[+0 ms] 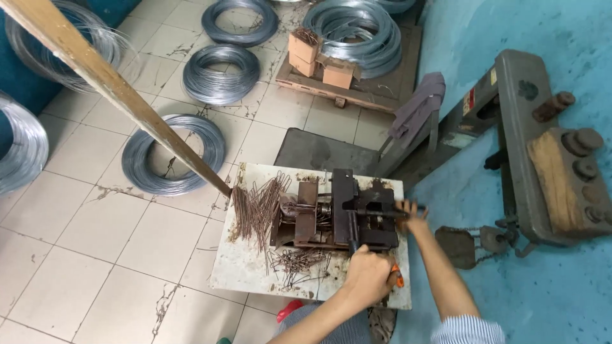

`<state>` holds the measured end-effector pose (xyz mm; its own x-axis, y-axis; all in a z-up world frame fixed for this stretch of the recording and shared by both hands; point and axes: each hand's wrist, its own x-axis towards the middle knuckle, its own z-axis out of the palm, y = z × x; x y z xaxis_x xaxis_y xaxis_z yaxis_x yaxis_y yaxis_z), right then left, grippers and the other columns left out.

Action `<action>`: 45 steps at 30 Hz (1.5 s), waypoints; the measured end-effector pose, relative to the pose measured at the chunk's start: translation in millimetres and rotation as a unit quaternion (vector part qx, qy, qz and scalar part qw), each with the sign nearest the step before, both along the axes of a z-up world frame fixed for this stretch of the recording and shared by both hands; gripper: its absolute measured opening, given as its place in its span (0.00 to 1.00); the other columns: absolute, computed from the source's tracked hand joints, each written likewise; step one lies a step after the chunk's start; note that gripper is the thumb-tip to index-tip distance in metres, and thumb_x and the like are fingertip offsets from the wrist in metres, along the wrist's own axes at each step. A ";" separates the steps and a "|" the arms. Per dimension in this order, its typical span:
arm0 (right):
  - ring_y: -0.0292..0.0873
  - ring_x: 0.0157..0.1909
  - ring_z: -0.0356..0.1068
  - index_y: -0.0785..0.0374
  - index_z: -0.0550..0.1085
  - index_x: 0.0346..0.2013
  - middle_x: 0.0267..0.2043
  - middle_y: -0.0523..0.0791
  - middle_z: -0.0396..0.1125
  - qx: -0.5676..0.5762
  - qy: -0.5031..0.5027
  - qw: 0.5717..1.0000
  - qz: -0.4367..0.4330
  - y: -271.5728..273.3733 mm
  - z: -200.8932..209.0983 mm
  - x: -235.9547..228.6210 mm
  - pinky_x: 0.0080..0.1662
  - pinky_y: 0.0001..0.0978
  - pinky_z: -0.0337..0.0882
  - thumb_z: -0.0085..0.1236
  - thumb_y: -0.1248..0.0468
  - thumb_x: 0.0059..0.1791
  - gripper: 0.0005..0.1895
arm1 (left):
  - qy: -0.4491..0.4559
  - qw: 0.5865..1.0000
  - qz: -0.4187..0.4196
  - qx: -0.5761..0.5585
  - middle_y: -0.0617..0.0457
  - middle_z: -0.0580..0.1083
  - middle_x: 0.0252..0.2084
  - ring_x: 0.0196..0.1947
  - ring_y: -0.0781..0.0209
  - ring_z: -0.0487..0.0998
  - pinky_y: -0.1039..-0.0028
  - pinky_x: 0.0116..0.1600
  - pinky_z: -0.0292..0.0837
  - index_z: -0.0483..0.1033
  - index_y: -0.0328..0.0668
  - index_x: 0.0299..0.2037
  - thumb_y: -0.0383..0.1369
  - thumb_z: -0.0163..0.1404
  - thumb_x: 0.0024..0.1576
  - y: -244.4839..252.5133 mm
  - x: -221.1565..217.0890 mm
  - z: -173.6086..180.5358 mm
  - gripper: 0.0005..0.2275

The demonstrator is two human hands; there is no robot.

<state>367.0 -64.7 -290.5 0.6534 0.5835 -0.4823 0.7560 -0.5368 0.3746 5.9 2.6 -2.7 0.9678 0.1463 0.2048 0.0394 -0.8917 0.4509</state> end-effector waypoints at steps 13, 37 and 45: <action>0.51 0.74 0.53 0.39 0.51 0.72 0.73 0.43 0.52 -0.115 0.223 0.959 -0.134 -107.9 252.0 -197.5 0.71 0.58 0.54 0.34 0.57 0.60 0.25 | 0.111 0.994 -0.018 0.007 0.58 0.72 0.16 0.16 0.63 0.73 0.63 0.55 0.68 0.74 0.47 0.21 0.37 0.52 0.61 0.4 -4.1 19.0 0.15; 0.59 0.65 0.63 0.68 0.69 0.55 0.59 0.57 0.66 0.360 -0.201 0.910 0.045 -8.0 341.7 -66.0 0.75 0.70 0.36 0.56 0.61 0.54 0.18 | 0.076 0.996 -0.038 -0.009 0.60 0.66 0.13 0.14 0.64 0.66 0.64 0.54 0.69 0.71 0.48 0.19 0.37 0.54 0.63 0.8 -15.0 23.7 0.17; 0.63 0.78 0.10 0.68 0.42 0.75 0.79 0.61 0.26 0.365 -0.048 0.928 -0.062 53.3 244.5 -37.2 0.66 0.77 0.18 0.63 0.66 0.42 0.54 | 0.040 0.998 -0.026 -0.041 0.59 0.69 0.14 0.14 0.64 0.68 0.63 0.52 0.69 0.72 0.45 0.20 0.33 0.54 0.60 1.4 -15.3 19.2 0.15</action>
